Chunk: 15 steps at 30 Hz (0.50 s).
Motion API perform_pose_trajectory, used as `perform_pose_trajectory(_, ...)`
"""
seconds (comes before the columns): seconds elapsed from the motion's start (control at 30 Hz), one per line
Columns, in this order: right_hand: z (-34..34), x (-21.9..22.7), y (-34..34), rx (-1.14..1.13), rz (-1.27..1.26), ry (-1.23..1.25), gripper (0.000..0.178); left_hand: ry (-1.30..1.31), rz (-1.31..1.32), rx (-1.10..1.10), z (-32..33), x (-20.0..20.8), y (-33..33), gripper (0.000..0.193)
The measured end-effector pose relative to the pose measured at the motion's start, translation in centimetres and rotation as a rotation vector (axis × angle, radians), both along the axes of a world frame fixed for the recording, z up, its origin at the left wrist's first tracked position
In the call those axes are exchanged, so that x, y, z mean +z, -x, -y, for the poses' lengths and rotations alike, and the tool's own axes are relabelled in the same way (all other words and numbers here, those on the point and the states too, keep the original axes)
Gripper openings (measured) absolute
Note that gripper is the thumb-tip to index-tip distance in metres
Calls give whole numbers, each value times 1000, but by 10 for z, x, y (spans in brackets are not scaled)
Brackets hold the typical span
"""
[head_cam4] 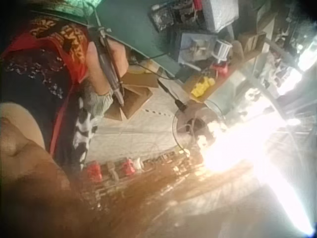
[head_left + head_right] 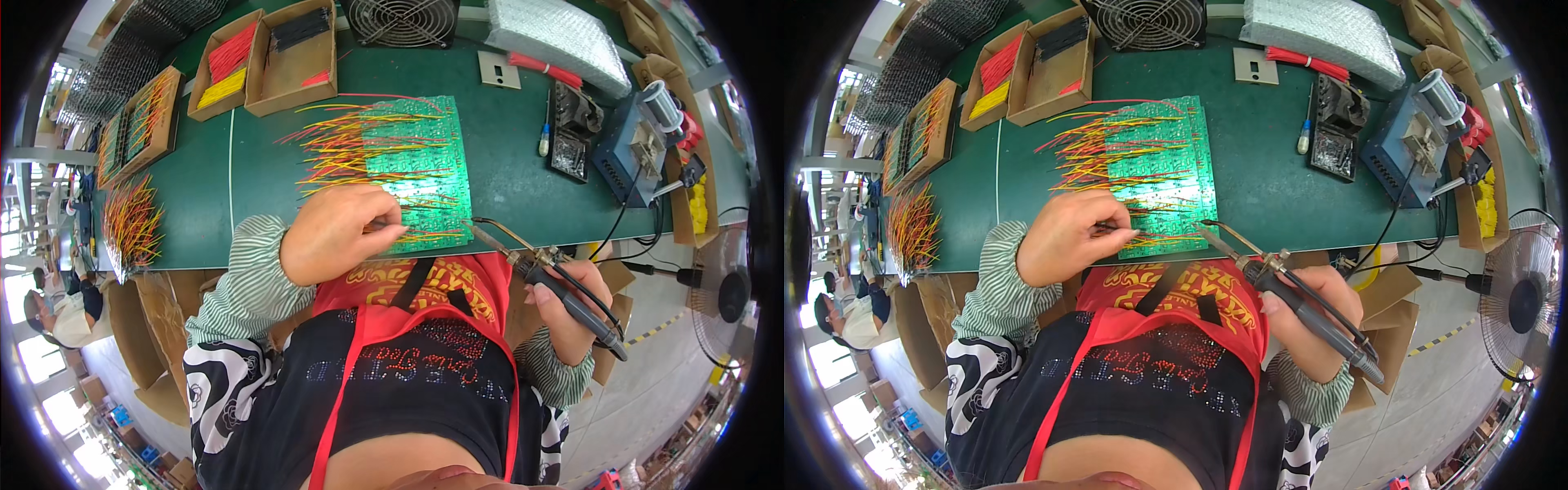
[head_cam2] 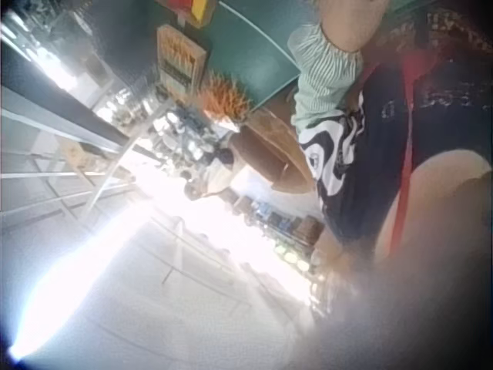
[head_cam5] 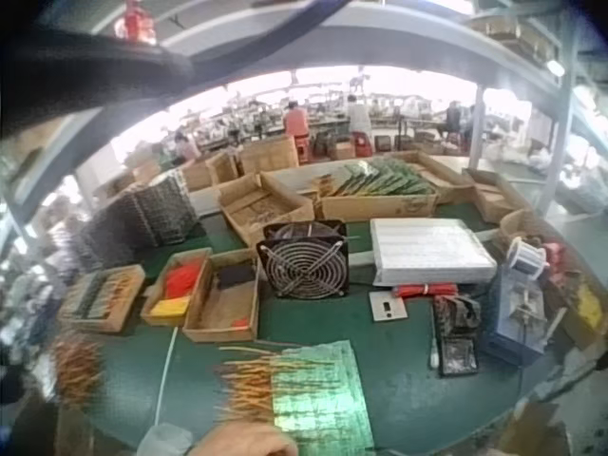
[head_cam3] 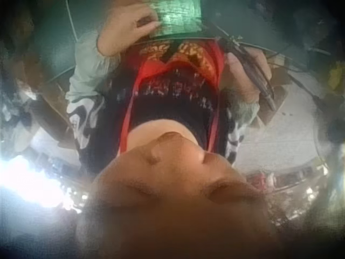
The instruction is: The person takes wires from storage boxes and solders them onto circuit boards using a soldering iron.
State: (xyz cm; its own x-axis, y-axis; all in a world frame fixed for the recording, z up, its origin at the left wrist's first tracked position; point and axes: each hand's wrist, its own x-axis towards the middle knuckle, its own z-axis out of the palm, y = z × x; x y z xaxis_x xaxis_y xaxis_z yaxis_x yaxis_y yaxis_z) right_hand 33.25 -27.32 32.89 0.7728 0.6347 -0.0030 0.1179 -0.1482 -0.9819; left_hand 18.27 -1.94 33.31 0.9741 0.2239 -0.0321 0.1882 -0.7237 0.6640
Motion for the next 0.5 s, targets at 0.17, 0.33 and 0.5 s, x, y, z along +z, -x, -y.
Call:
perform_pose_trajectory(0.17, -7, -3, 6, 119, 96, 65, 22, -172, 73, -16, 17, -16, 24, 8)
perform_pose_trajectory(0.33, -14, -6, 13, 193, 163, 76, 21, -313, 125, 93, 20, -26, 31, 8)
perform_pose_trajectory(0.5, -19, -6, 18, 269, 203, 70, 21, -26, 41, 103, 9, -25, 32, 9)
